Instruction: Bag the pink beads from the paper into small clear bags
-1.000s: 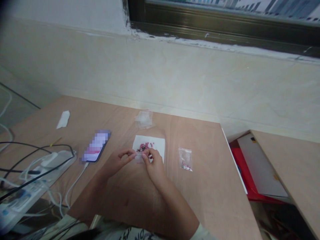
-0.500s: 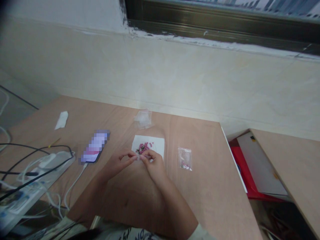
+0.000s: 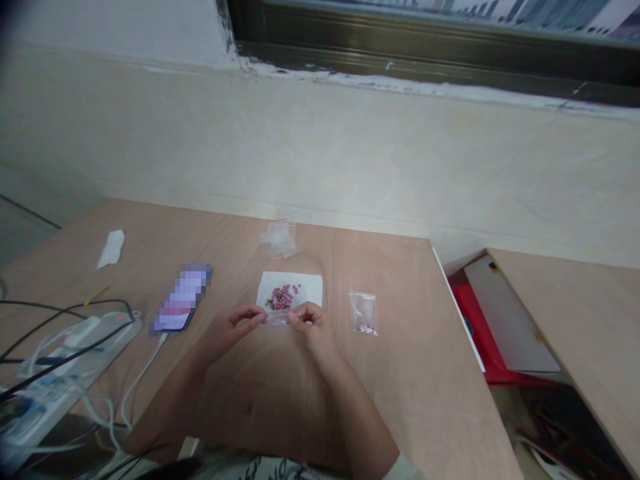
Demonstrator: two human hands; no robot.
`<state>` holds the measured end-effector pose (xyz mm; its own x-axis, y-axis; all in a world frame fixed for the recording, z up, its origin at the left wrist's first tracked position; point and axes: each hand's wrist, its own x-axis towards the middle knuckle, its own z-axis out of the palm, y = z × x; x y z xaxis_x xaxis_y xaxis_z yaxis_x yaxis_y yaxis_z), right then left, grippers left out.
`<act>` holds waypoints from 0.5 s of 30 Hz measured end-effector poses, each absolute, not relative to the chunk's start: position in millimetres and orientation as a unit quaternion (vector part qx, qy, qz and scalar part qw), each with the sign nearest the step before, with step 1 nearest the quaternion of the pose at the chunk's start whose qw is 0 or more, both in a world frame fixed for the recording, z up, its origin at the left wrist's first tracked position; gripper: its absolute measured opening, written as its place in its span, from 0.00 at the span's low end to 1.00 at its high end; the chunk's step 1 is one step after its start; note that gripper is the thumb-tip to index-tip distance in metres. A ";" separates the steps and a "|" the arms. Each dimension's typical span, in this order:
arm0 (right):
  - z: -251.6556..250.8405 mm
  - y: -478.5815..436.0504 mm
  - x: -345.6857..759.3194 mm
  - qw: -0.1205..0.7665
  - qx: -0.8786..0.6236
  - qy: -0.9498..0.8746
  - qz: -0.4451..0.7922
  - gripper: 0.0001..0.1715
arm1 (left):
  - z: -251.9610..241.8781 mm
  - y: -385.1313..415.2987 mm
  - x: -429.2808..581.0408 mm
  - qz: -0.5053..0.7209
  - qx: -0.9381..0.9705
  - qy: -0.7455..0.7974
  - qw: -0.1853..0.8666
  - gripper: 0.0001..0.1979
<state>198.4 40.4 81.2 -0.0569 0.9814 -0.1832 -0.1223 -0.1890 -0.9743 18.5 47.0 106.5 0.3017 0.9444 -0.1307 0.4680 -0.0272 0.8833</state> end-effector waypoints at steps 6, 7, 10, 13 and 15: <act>85.0 36.5 198.5 0.479 -0.494 -0.405 0.601 0.11 | 103.4 45.8 24.4 0.247 0.694 0.531 0.419 0.12; 84.7 35.0 198.6 0.479 -0.491 -0.415 0.598 0.11 | 102.8 46.1 25.2 0.252 0.690 0.532 0.421 0.12; 79.0 27.7 199.4 0.464 -0.478 -0.448 0.597 0.11 | 101.4 48.2 27.2 0.271 0.665 0.543 0.436 0.12; 67.1 18.5 206.4 0.453 -0.497 -0.417 0.612 0.14 | 100.0 48.9 28.5 0.263 0.663 0.534 0.453 0.12; 59.2 15.0 219.2 0.481 -0.528 -0.360 0.600 0.16 | 97.6 47.3 27.7 0.242 0.677 0.523 0.458 0.13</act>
<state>219.2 15.0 59.2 0.0195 0.9577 -0.2871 -0.1977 -0.2778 -0.9401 27.7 47.3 97.6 0.3354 0.9299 -0.1508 0.4868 -0.0340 0.8728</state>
